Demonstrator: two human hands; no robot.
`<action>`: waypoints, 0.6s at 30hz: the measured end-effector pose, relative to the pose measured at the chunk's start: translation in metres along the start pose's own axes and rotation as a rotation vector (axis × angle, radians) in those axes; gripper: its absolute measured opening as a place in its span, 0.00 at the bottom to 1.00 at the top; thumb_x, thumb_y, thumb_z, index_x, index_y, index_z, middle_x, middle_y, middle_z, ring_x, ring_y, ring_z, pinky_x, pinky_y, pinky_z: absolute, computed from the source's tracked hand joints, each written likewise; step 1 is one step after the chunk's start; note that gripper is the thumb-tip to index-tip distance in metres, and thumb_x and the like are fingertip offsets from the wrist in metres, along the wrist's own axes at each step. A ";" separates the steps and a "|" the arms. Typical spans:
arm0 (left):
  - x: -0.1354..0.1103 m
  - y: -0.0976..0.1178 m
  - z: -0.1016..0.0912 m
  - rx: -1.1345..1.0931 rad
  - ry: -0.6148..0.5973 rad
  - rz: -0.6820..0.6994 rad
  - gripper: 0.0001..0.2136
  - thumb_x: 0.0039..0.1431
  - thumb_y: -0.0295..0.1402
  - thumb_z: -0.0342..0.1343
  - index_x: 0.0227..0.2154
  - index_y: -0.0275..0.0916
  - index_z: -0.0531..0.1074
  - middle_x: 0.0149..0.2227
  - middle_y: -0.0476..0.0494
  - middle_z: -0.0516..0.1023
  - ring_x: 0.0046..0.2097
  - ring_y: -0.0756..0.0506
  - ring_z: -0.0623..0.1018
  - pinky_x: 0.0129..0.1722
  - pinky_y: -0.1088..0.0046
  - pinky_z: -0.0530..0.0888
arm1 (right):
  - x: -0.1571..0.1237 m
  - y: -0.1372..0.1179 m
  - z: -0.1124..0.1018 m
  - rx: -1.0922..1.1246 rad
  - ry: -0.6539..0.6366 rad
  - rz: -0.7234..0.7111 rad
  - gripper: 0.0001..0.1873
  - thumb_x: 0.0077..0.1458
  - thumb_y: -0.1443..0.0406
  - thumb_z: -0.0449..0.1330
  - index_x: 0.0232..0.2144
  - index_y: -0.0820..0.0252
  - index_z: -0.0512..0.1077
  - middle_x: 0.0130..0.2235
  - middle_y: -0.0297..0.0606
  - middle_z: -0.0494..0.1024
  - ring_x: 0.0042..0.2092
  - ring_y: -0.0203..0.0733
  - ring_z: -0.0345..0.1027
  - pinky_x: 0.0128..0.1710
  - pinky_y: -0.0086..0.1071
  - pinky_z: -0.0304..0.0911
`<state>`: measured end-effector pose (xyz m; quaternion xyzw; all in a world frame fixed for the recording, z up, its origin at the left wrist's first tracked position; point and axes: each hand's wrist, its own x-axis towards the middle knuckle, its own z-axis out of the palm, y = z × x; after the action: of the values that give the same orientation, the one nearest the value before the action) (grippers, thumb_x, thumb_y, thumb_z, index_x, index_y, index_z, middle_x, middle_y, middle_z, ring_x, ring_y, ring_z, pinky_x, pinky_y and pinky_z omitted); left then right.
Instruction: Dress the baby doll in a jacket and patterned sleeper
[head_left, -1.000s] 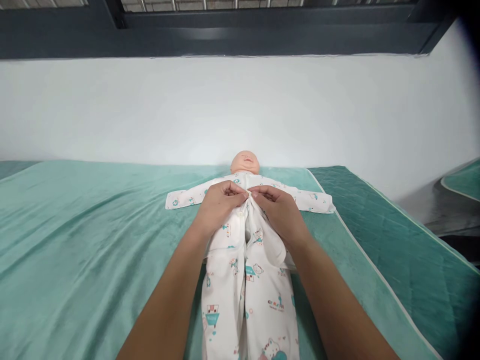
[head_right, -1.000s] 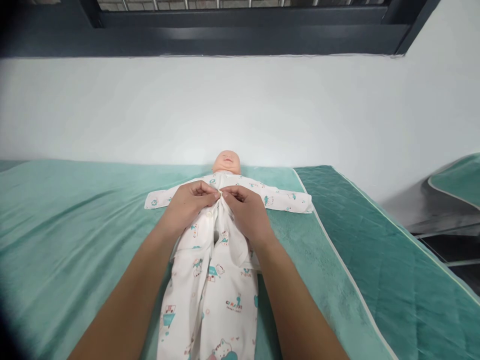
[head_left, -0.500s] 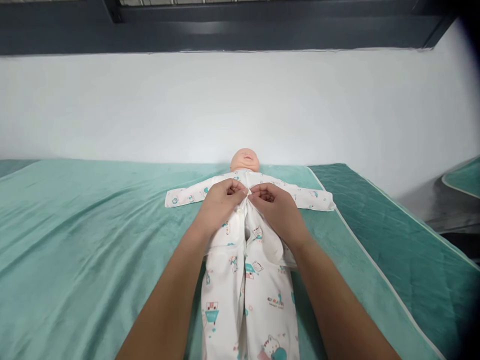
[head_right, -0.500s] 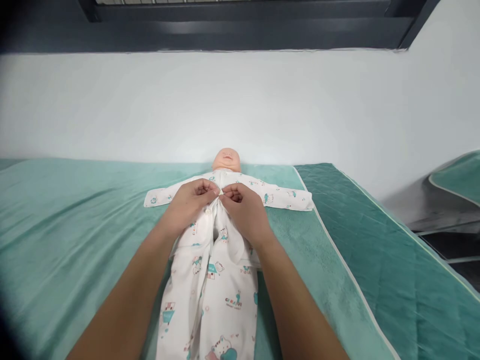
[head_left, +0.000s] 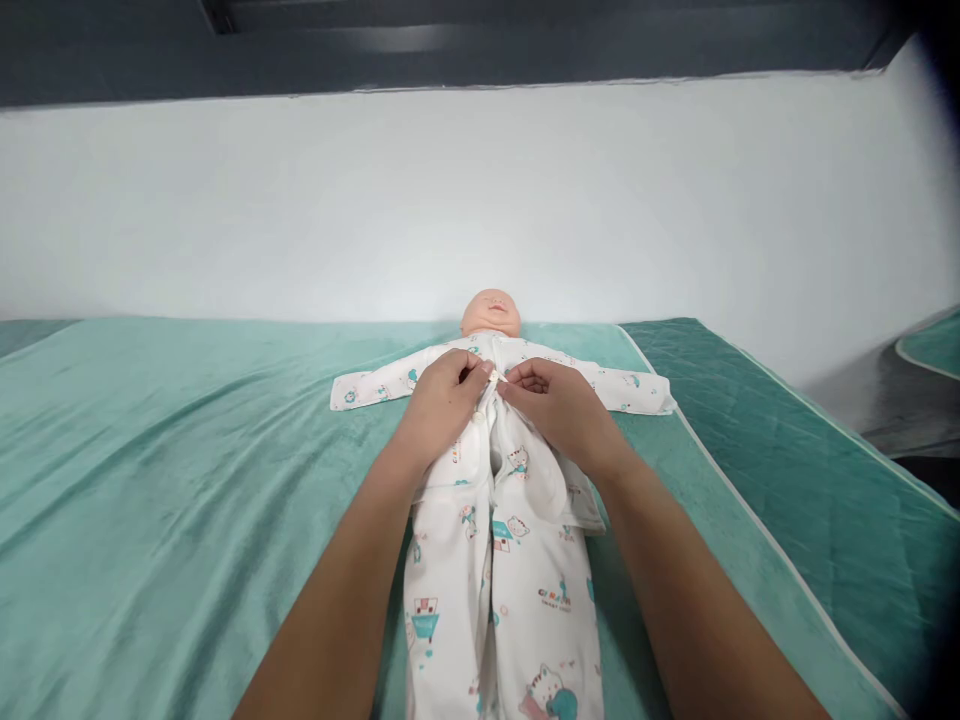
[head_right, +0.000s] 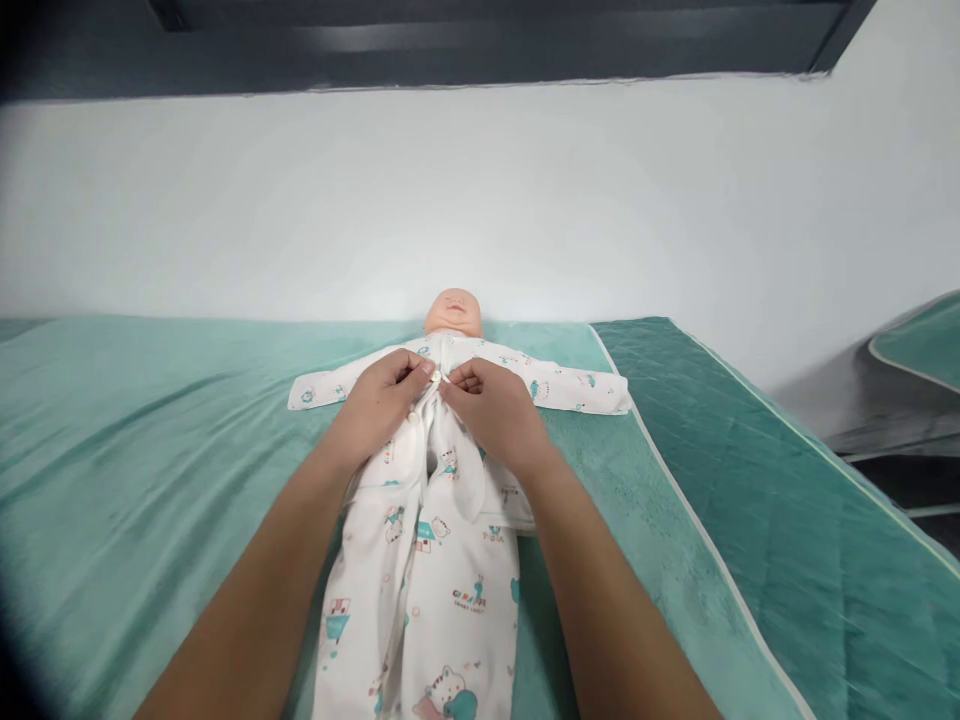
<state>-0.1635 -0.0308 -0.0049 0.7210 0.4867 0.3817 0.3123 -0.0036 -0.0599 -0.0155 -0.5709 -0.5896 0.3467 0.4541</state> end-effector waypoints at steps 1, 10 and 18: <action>0.000 0.000 0.000 -0.018 -0.004 -0.005 0.13 0.62 0.42 0.50 0.27 0.40 0.68 0.26 0.51 0.67 0.29 0.49 0.66 0.31 0.72 0.62 | 0.000 0.001 -0.002 0.017 -0.019 0.013 0.11 0.51 0.55 0.62 0.28 0.55 0.74 0.29 0.33 0.77 0.27 0.36 0.64 0.27 0.31 0.57; 0.000 -0.004 0.000 -0.106 -0.005 -0.010 0.13 0.61 0.43 0.52 0.29 0.39 0.71 0.25 0.52 0.66 0.28 0.50 0.64 0.30 0.72 0.61 | 0.001 0.013 0.004 0.325 0.004 0.036 0.14 0.51 0.53 0.61 0.34 0.57 0.77 0.34 0.37 0.79 0.33 0.40 0.70 0.32 0.32 0.64; 0.000 -0.006 0.002 -0.153 0.009 -0.022 0.13 0.61 0.44 0.52 0.29 0.39 0.70 0.27 0.51 0.67 0.29 0.50 0.64 0.30 0.73 0.61 | -0.001 0.006 0.007 0.285 0.102 -0.003 0.09 0.51 0.58 0.63 0.32 0.56 0.79 0.37 0.34 0.82 0.41 0.42 0.73 0.42 0.34 0.64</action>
<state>-0.1646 -0.0292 -0.0109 0.6882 0.4653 0.4175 0.3683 -0.0081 -0.0596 -0.0236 -0.5166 -0.5113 0.3970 0.5604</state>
